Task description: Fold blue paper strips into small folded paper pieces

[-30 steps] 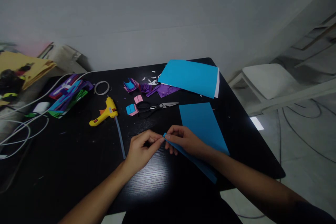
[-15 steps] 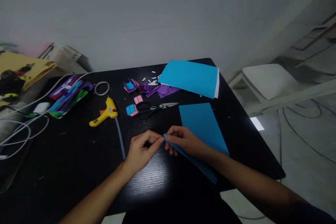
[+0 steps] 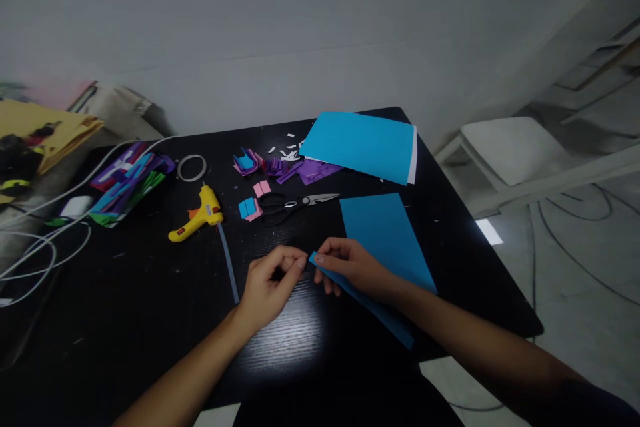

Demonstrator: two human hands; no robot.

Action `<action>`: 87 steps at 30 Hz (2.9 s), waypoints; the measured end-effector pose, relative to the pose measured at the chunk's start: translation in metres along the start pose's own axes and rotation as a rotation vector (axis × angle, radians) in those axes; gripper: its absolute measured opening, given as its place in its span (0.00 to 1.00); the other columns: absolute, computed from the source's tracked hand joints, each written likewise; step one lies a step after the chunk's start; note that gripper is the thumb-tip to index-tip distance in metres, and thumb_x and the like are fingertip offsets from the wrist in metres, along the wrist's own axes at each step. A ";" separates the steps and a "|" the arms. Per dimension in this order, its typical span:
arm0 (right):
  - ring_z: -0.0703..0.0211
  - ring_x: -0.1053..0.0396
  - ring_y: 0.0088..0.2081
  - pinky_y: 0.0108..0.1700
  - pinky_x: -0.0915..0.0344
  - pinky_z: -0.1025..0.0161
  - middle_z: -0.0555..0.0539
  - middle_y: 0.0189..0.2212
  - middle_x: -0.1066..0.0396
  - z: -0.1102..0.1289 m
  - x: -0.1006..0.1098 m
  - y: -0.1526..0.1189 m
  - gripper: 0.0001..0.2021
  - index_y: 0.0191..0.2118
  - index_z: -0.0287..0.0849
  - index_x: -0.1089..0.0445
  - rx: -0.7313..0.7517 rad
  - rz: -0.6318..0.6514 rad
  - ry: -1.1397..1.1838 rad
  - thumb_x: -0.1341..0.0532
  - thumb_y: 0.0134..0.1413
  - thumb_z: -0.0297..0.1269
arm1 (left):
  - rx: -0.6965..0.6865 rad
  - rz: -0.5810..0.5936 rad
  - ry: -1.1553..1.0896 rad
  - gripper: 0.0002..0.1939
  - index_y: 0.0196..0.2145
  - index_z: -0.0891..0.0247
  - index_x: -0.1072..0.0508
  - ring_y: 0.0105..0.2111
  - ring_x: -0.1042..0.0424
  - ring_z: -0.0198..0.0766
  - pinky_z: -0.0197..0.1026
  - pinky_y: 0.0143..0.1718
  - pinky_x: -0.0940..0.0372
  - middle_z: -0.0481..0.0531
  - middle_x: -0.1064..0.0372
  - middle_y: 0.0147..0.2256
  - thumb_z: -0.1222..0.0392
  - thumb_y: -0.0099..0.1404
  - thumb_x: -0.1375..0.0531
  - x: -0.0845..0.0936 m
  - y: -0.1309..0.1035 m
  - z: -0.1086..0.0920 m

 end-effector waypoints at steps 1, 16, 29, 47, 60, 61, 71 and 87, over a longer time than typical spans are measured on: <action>0.64 0.28 0.22 0.23 0.35 0.67 0.50 0.27 0.22 0.000 0.000 0.000 0.19 0.35 0.41 0.29 -0.004 -0.004 -0.002 0.28 0.55 0.52 | -0.006 0.001 0.000 0.05 0.40 0.63 0.22 0.22 0.28 0.30 0.30 0.27 0.33 0.44 0.28 0.23 0.63 0.73 0.38 0.000 0.000 0.000; 0.64 0.28 0.23 0.22 0.34 0.68 0.49 0.28 0.22 0.002 0.000 0.000 0.18 0.35 0.40 0.28 -0.012 0.008 0.008 0.29 0.57 0.50 | -0.016 0.038 0.006 0.06 0.44 0.61 0.20 0.22 0.31 0.29 0.30 0.27 0.34 0.42 0.29 0.23 0.63 0.70 0.34 -0.004 -0.001 0.006; 0.64 0.28 0.23 0.23 0.34 0.67 0.49 0.27 0.22 -0.001 0.000 0.000 0.17 0.35 0.40 0.28 0.012 0.041 0.014 0.30 0.59 0.50 | 0.005 0.048 -0.038 0.05 0.43 0.61 0.19 0.23 0.28 0.30 0.30 0.28 0.33 0.43 0.25 0.25 0.62 0.69 0.32 -0.005 -0.002 0.010; 0.64 0.28 0.23 0.23 0.35 0.67 0.49 0.27 0.22 -0.003 0.000 0.000 0.18 0.35 0.40 0.28 0.015 0.046 0.013 0.29 0.57 0.51 | -0.080 0.001 0.007 0.06 0.42 0.62 0.17 0.24 0.25 0.30 0.29 0.28 0.31 0.46 0.21 0.27 0.66 0.66 0.30 -0.002 -0.003 0.005; 0.64 0.28 0.23 0.23 0.34 0.67 0.49 0.27 0.22 -0.001 0.000 -0.001 0.18 0.35 0.39 0.28 0.017 0.049 0.012 0.29 0.58 0.51 | -0.092 -0.016 0.039 0.01 0.36 0.62 0.17 0.22 0.29 0.30 0.30 0.25 0.34 0.46 0.24 0.25 0.64 0.67 0.30 0.000 0.000 0.001; 0.64 0.28 0.23 0.23 0.34 0.67 0.49 0.27 0.22 -0.001 0.000 -0.001 0.19 0.35 0.39 0.28 0.017 0.050 0.010 0.29 0.57 0.51 | -0.091 -0.016 0.037 0.01 0.36 0.62 0.17 0.22 0.29 0.30 0.30 0.25 0.35 0.46 0.24 0.25 0.64 0.67 0.30 0.000 0.000 0.001; 0.65 0.28 0.23 0.25 0.34 0.67 0.49 0.27 0.22 0.000 0.000 -0.002 0.18 0.35 0.40 0.28 0.009 0.033 -0.012 0.29 0.58 0.51 | 0.055 0.020 -0.053 0.04 0.38 0.63 0.21 0.21 0.29 0.31 0.32 0.25 0.34 0.44 0.27 0.22 0.61 0.71 0.35 -0.002 0.001 0.002; 0.63 0.27 0.24 0.25 0.32 0.66 0.48 0.29 0.21 -0.002 -0.003 -0.002 0.20 0.35 0.39 0.28 -0.005 0.059 -0.023 0.29 0.58 0.53 | 0.122 0.193 -0.083 0.14 0.34 0.63 0.27 0.22 0.31 0.31 0.32 0.26 0.36 0.45 0.29 0.23 0.56 0.78 0.44 -0.011 0.000 0.004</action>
Point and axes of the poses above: each hand's wrist, its own y-axis towards the middle knuckle, its own x-axis out of the back of the hand, z = x × y, the point moved 5 cm from there along y, towards the middle knuckle
